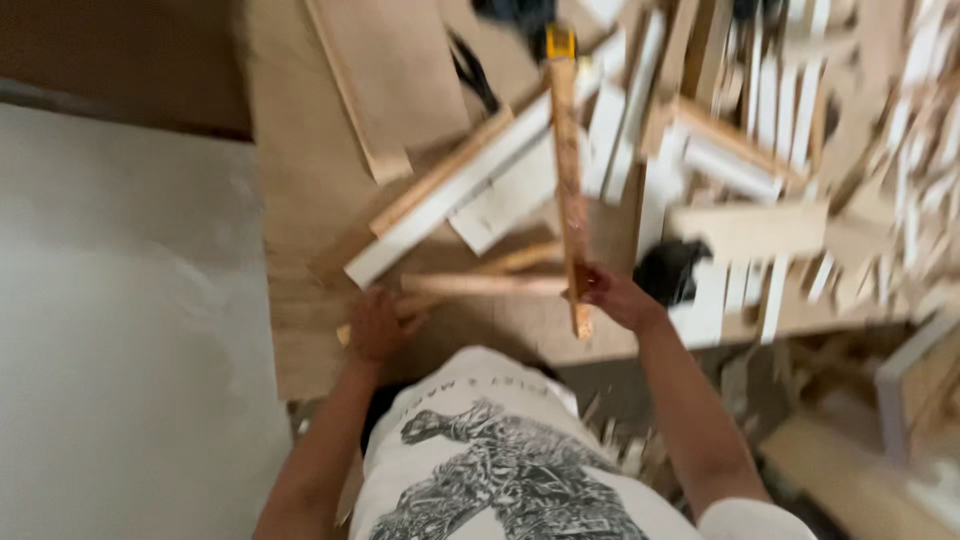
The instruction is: The person picks through a pile of wood scraps on the floor, moves various pieces, and uses a pair of pliers to remove small metal fasteners from a thin wooden strip.
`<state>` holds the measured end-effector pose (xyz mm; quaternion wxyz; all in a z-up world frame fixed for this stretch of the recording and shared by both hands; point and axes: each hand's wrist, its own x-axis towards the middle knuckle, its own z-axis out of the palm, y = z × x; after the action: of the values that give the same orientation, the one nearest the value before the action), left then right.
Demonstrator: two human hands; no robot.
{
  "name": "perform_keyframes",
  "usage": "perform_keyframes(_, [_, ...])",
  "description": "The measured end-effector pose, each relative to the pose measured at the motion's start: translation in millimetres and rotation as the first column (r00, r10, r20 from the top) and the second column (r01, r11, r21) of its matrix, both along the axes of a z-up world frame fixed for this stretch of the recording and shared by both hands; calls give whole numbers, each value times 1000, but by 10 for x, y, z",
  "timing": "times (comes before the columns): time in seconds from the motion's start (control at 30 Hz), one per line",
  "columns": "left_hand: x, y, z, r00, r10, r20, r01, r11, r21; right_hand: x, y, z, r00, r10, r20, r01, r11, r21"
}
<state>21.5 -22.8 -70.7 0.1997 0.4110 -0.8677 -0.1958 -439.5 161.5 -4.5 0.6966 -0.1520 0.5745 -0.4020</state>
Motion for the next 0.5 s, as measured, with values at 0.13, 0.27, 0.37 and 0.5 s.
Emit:
perform_keyframes(0.13, [-55, -46, 112, 985, -149, -90, 141, 986, -90, 264, 1016, 167, 979, 107, -175, -108, 994, 8])
perform_keyframes(0.27, [-871, -157, 515, 936, -325, 135, 342, 930, -133, 533, 1669, 179, 887, 135, -441, -19, 966, 257])
perform_keyframes(0.37, [-1222, -127, 650, 865, -410, 290, 437, 899, -35, 494, 1915, -94, 837, 158, -524, -34, 971, 237])
perform_keyframes(0.5, [-1264, -231, 697, 878, -322, 354, 299, 947, 119, 231, 1979, -344, 784, 236, -575, -155, 970, 187])
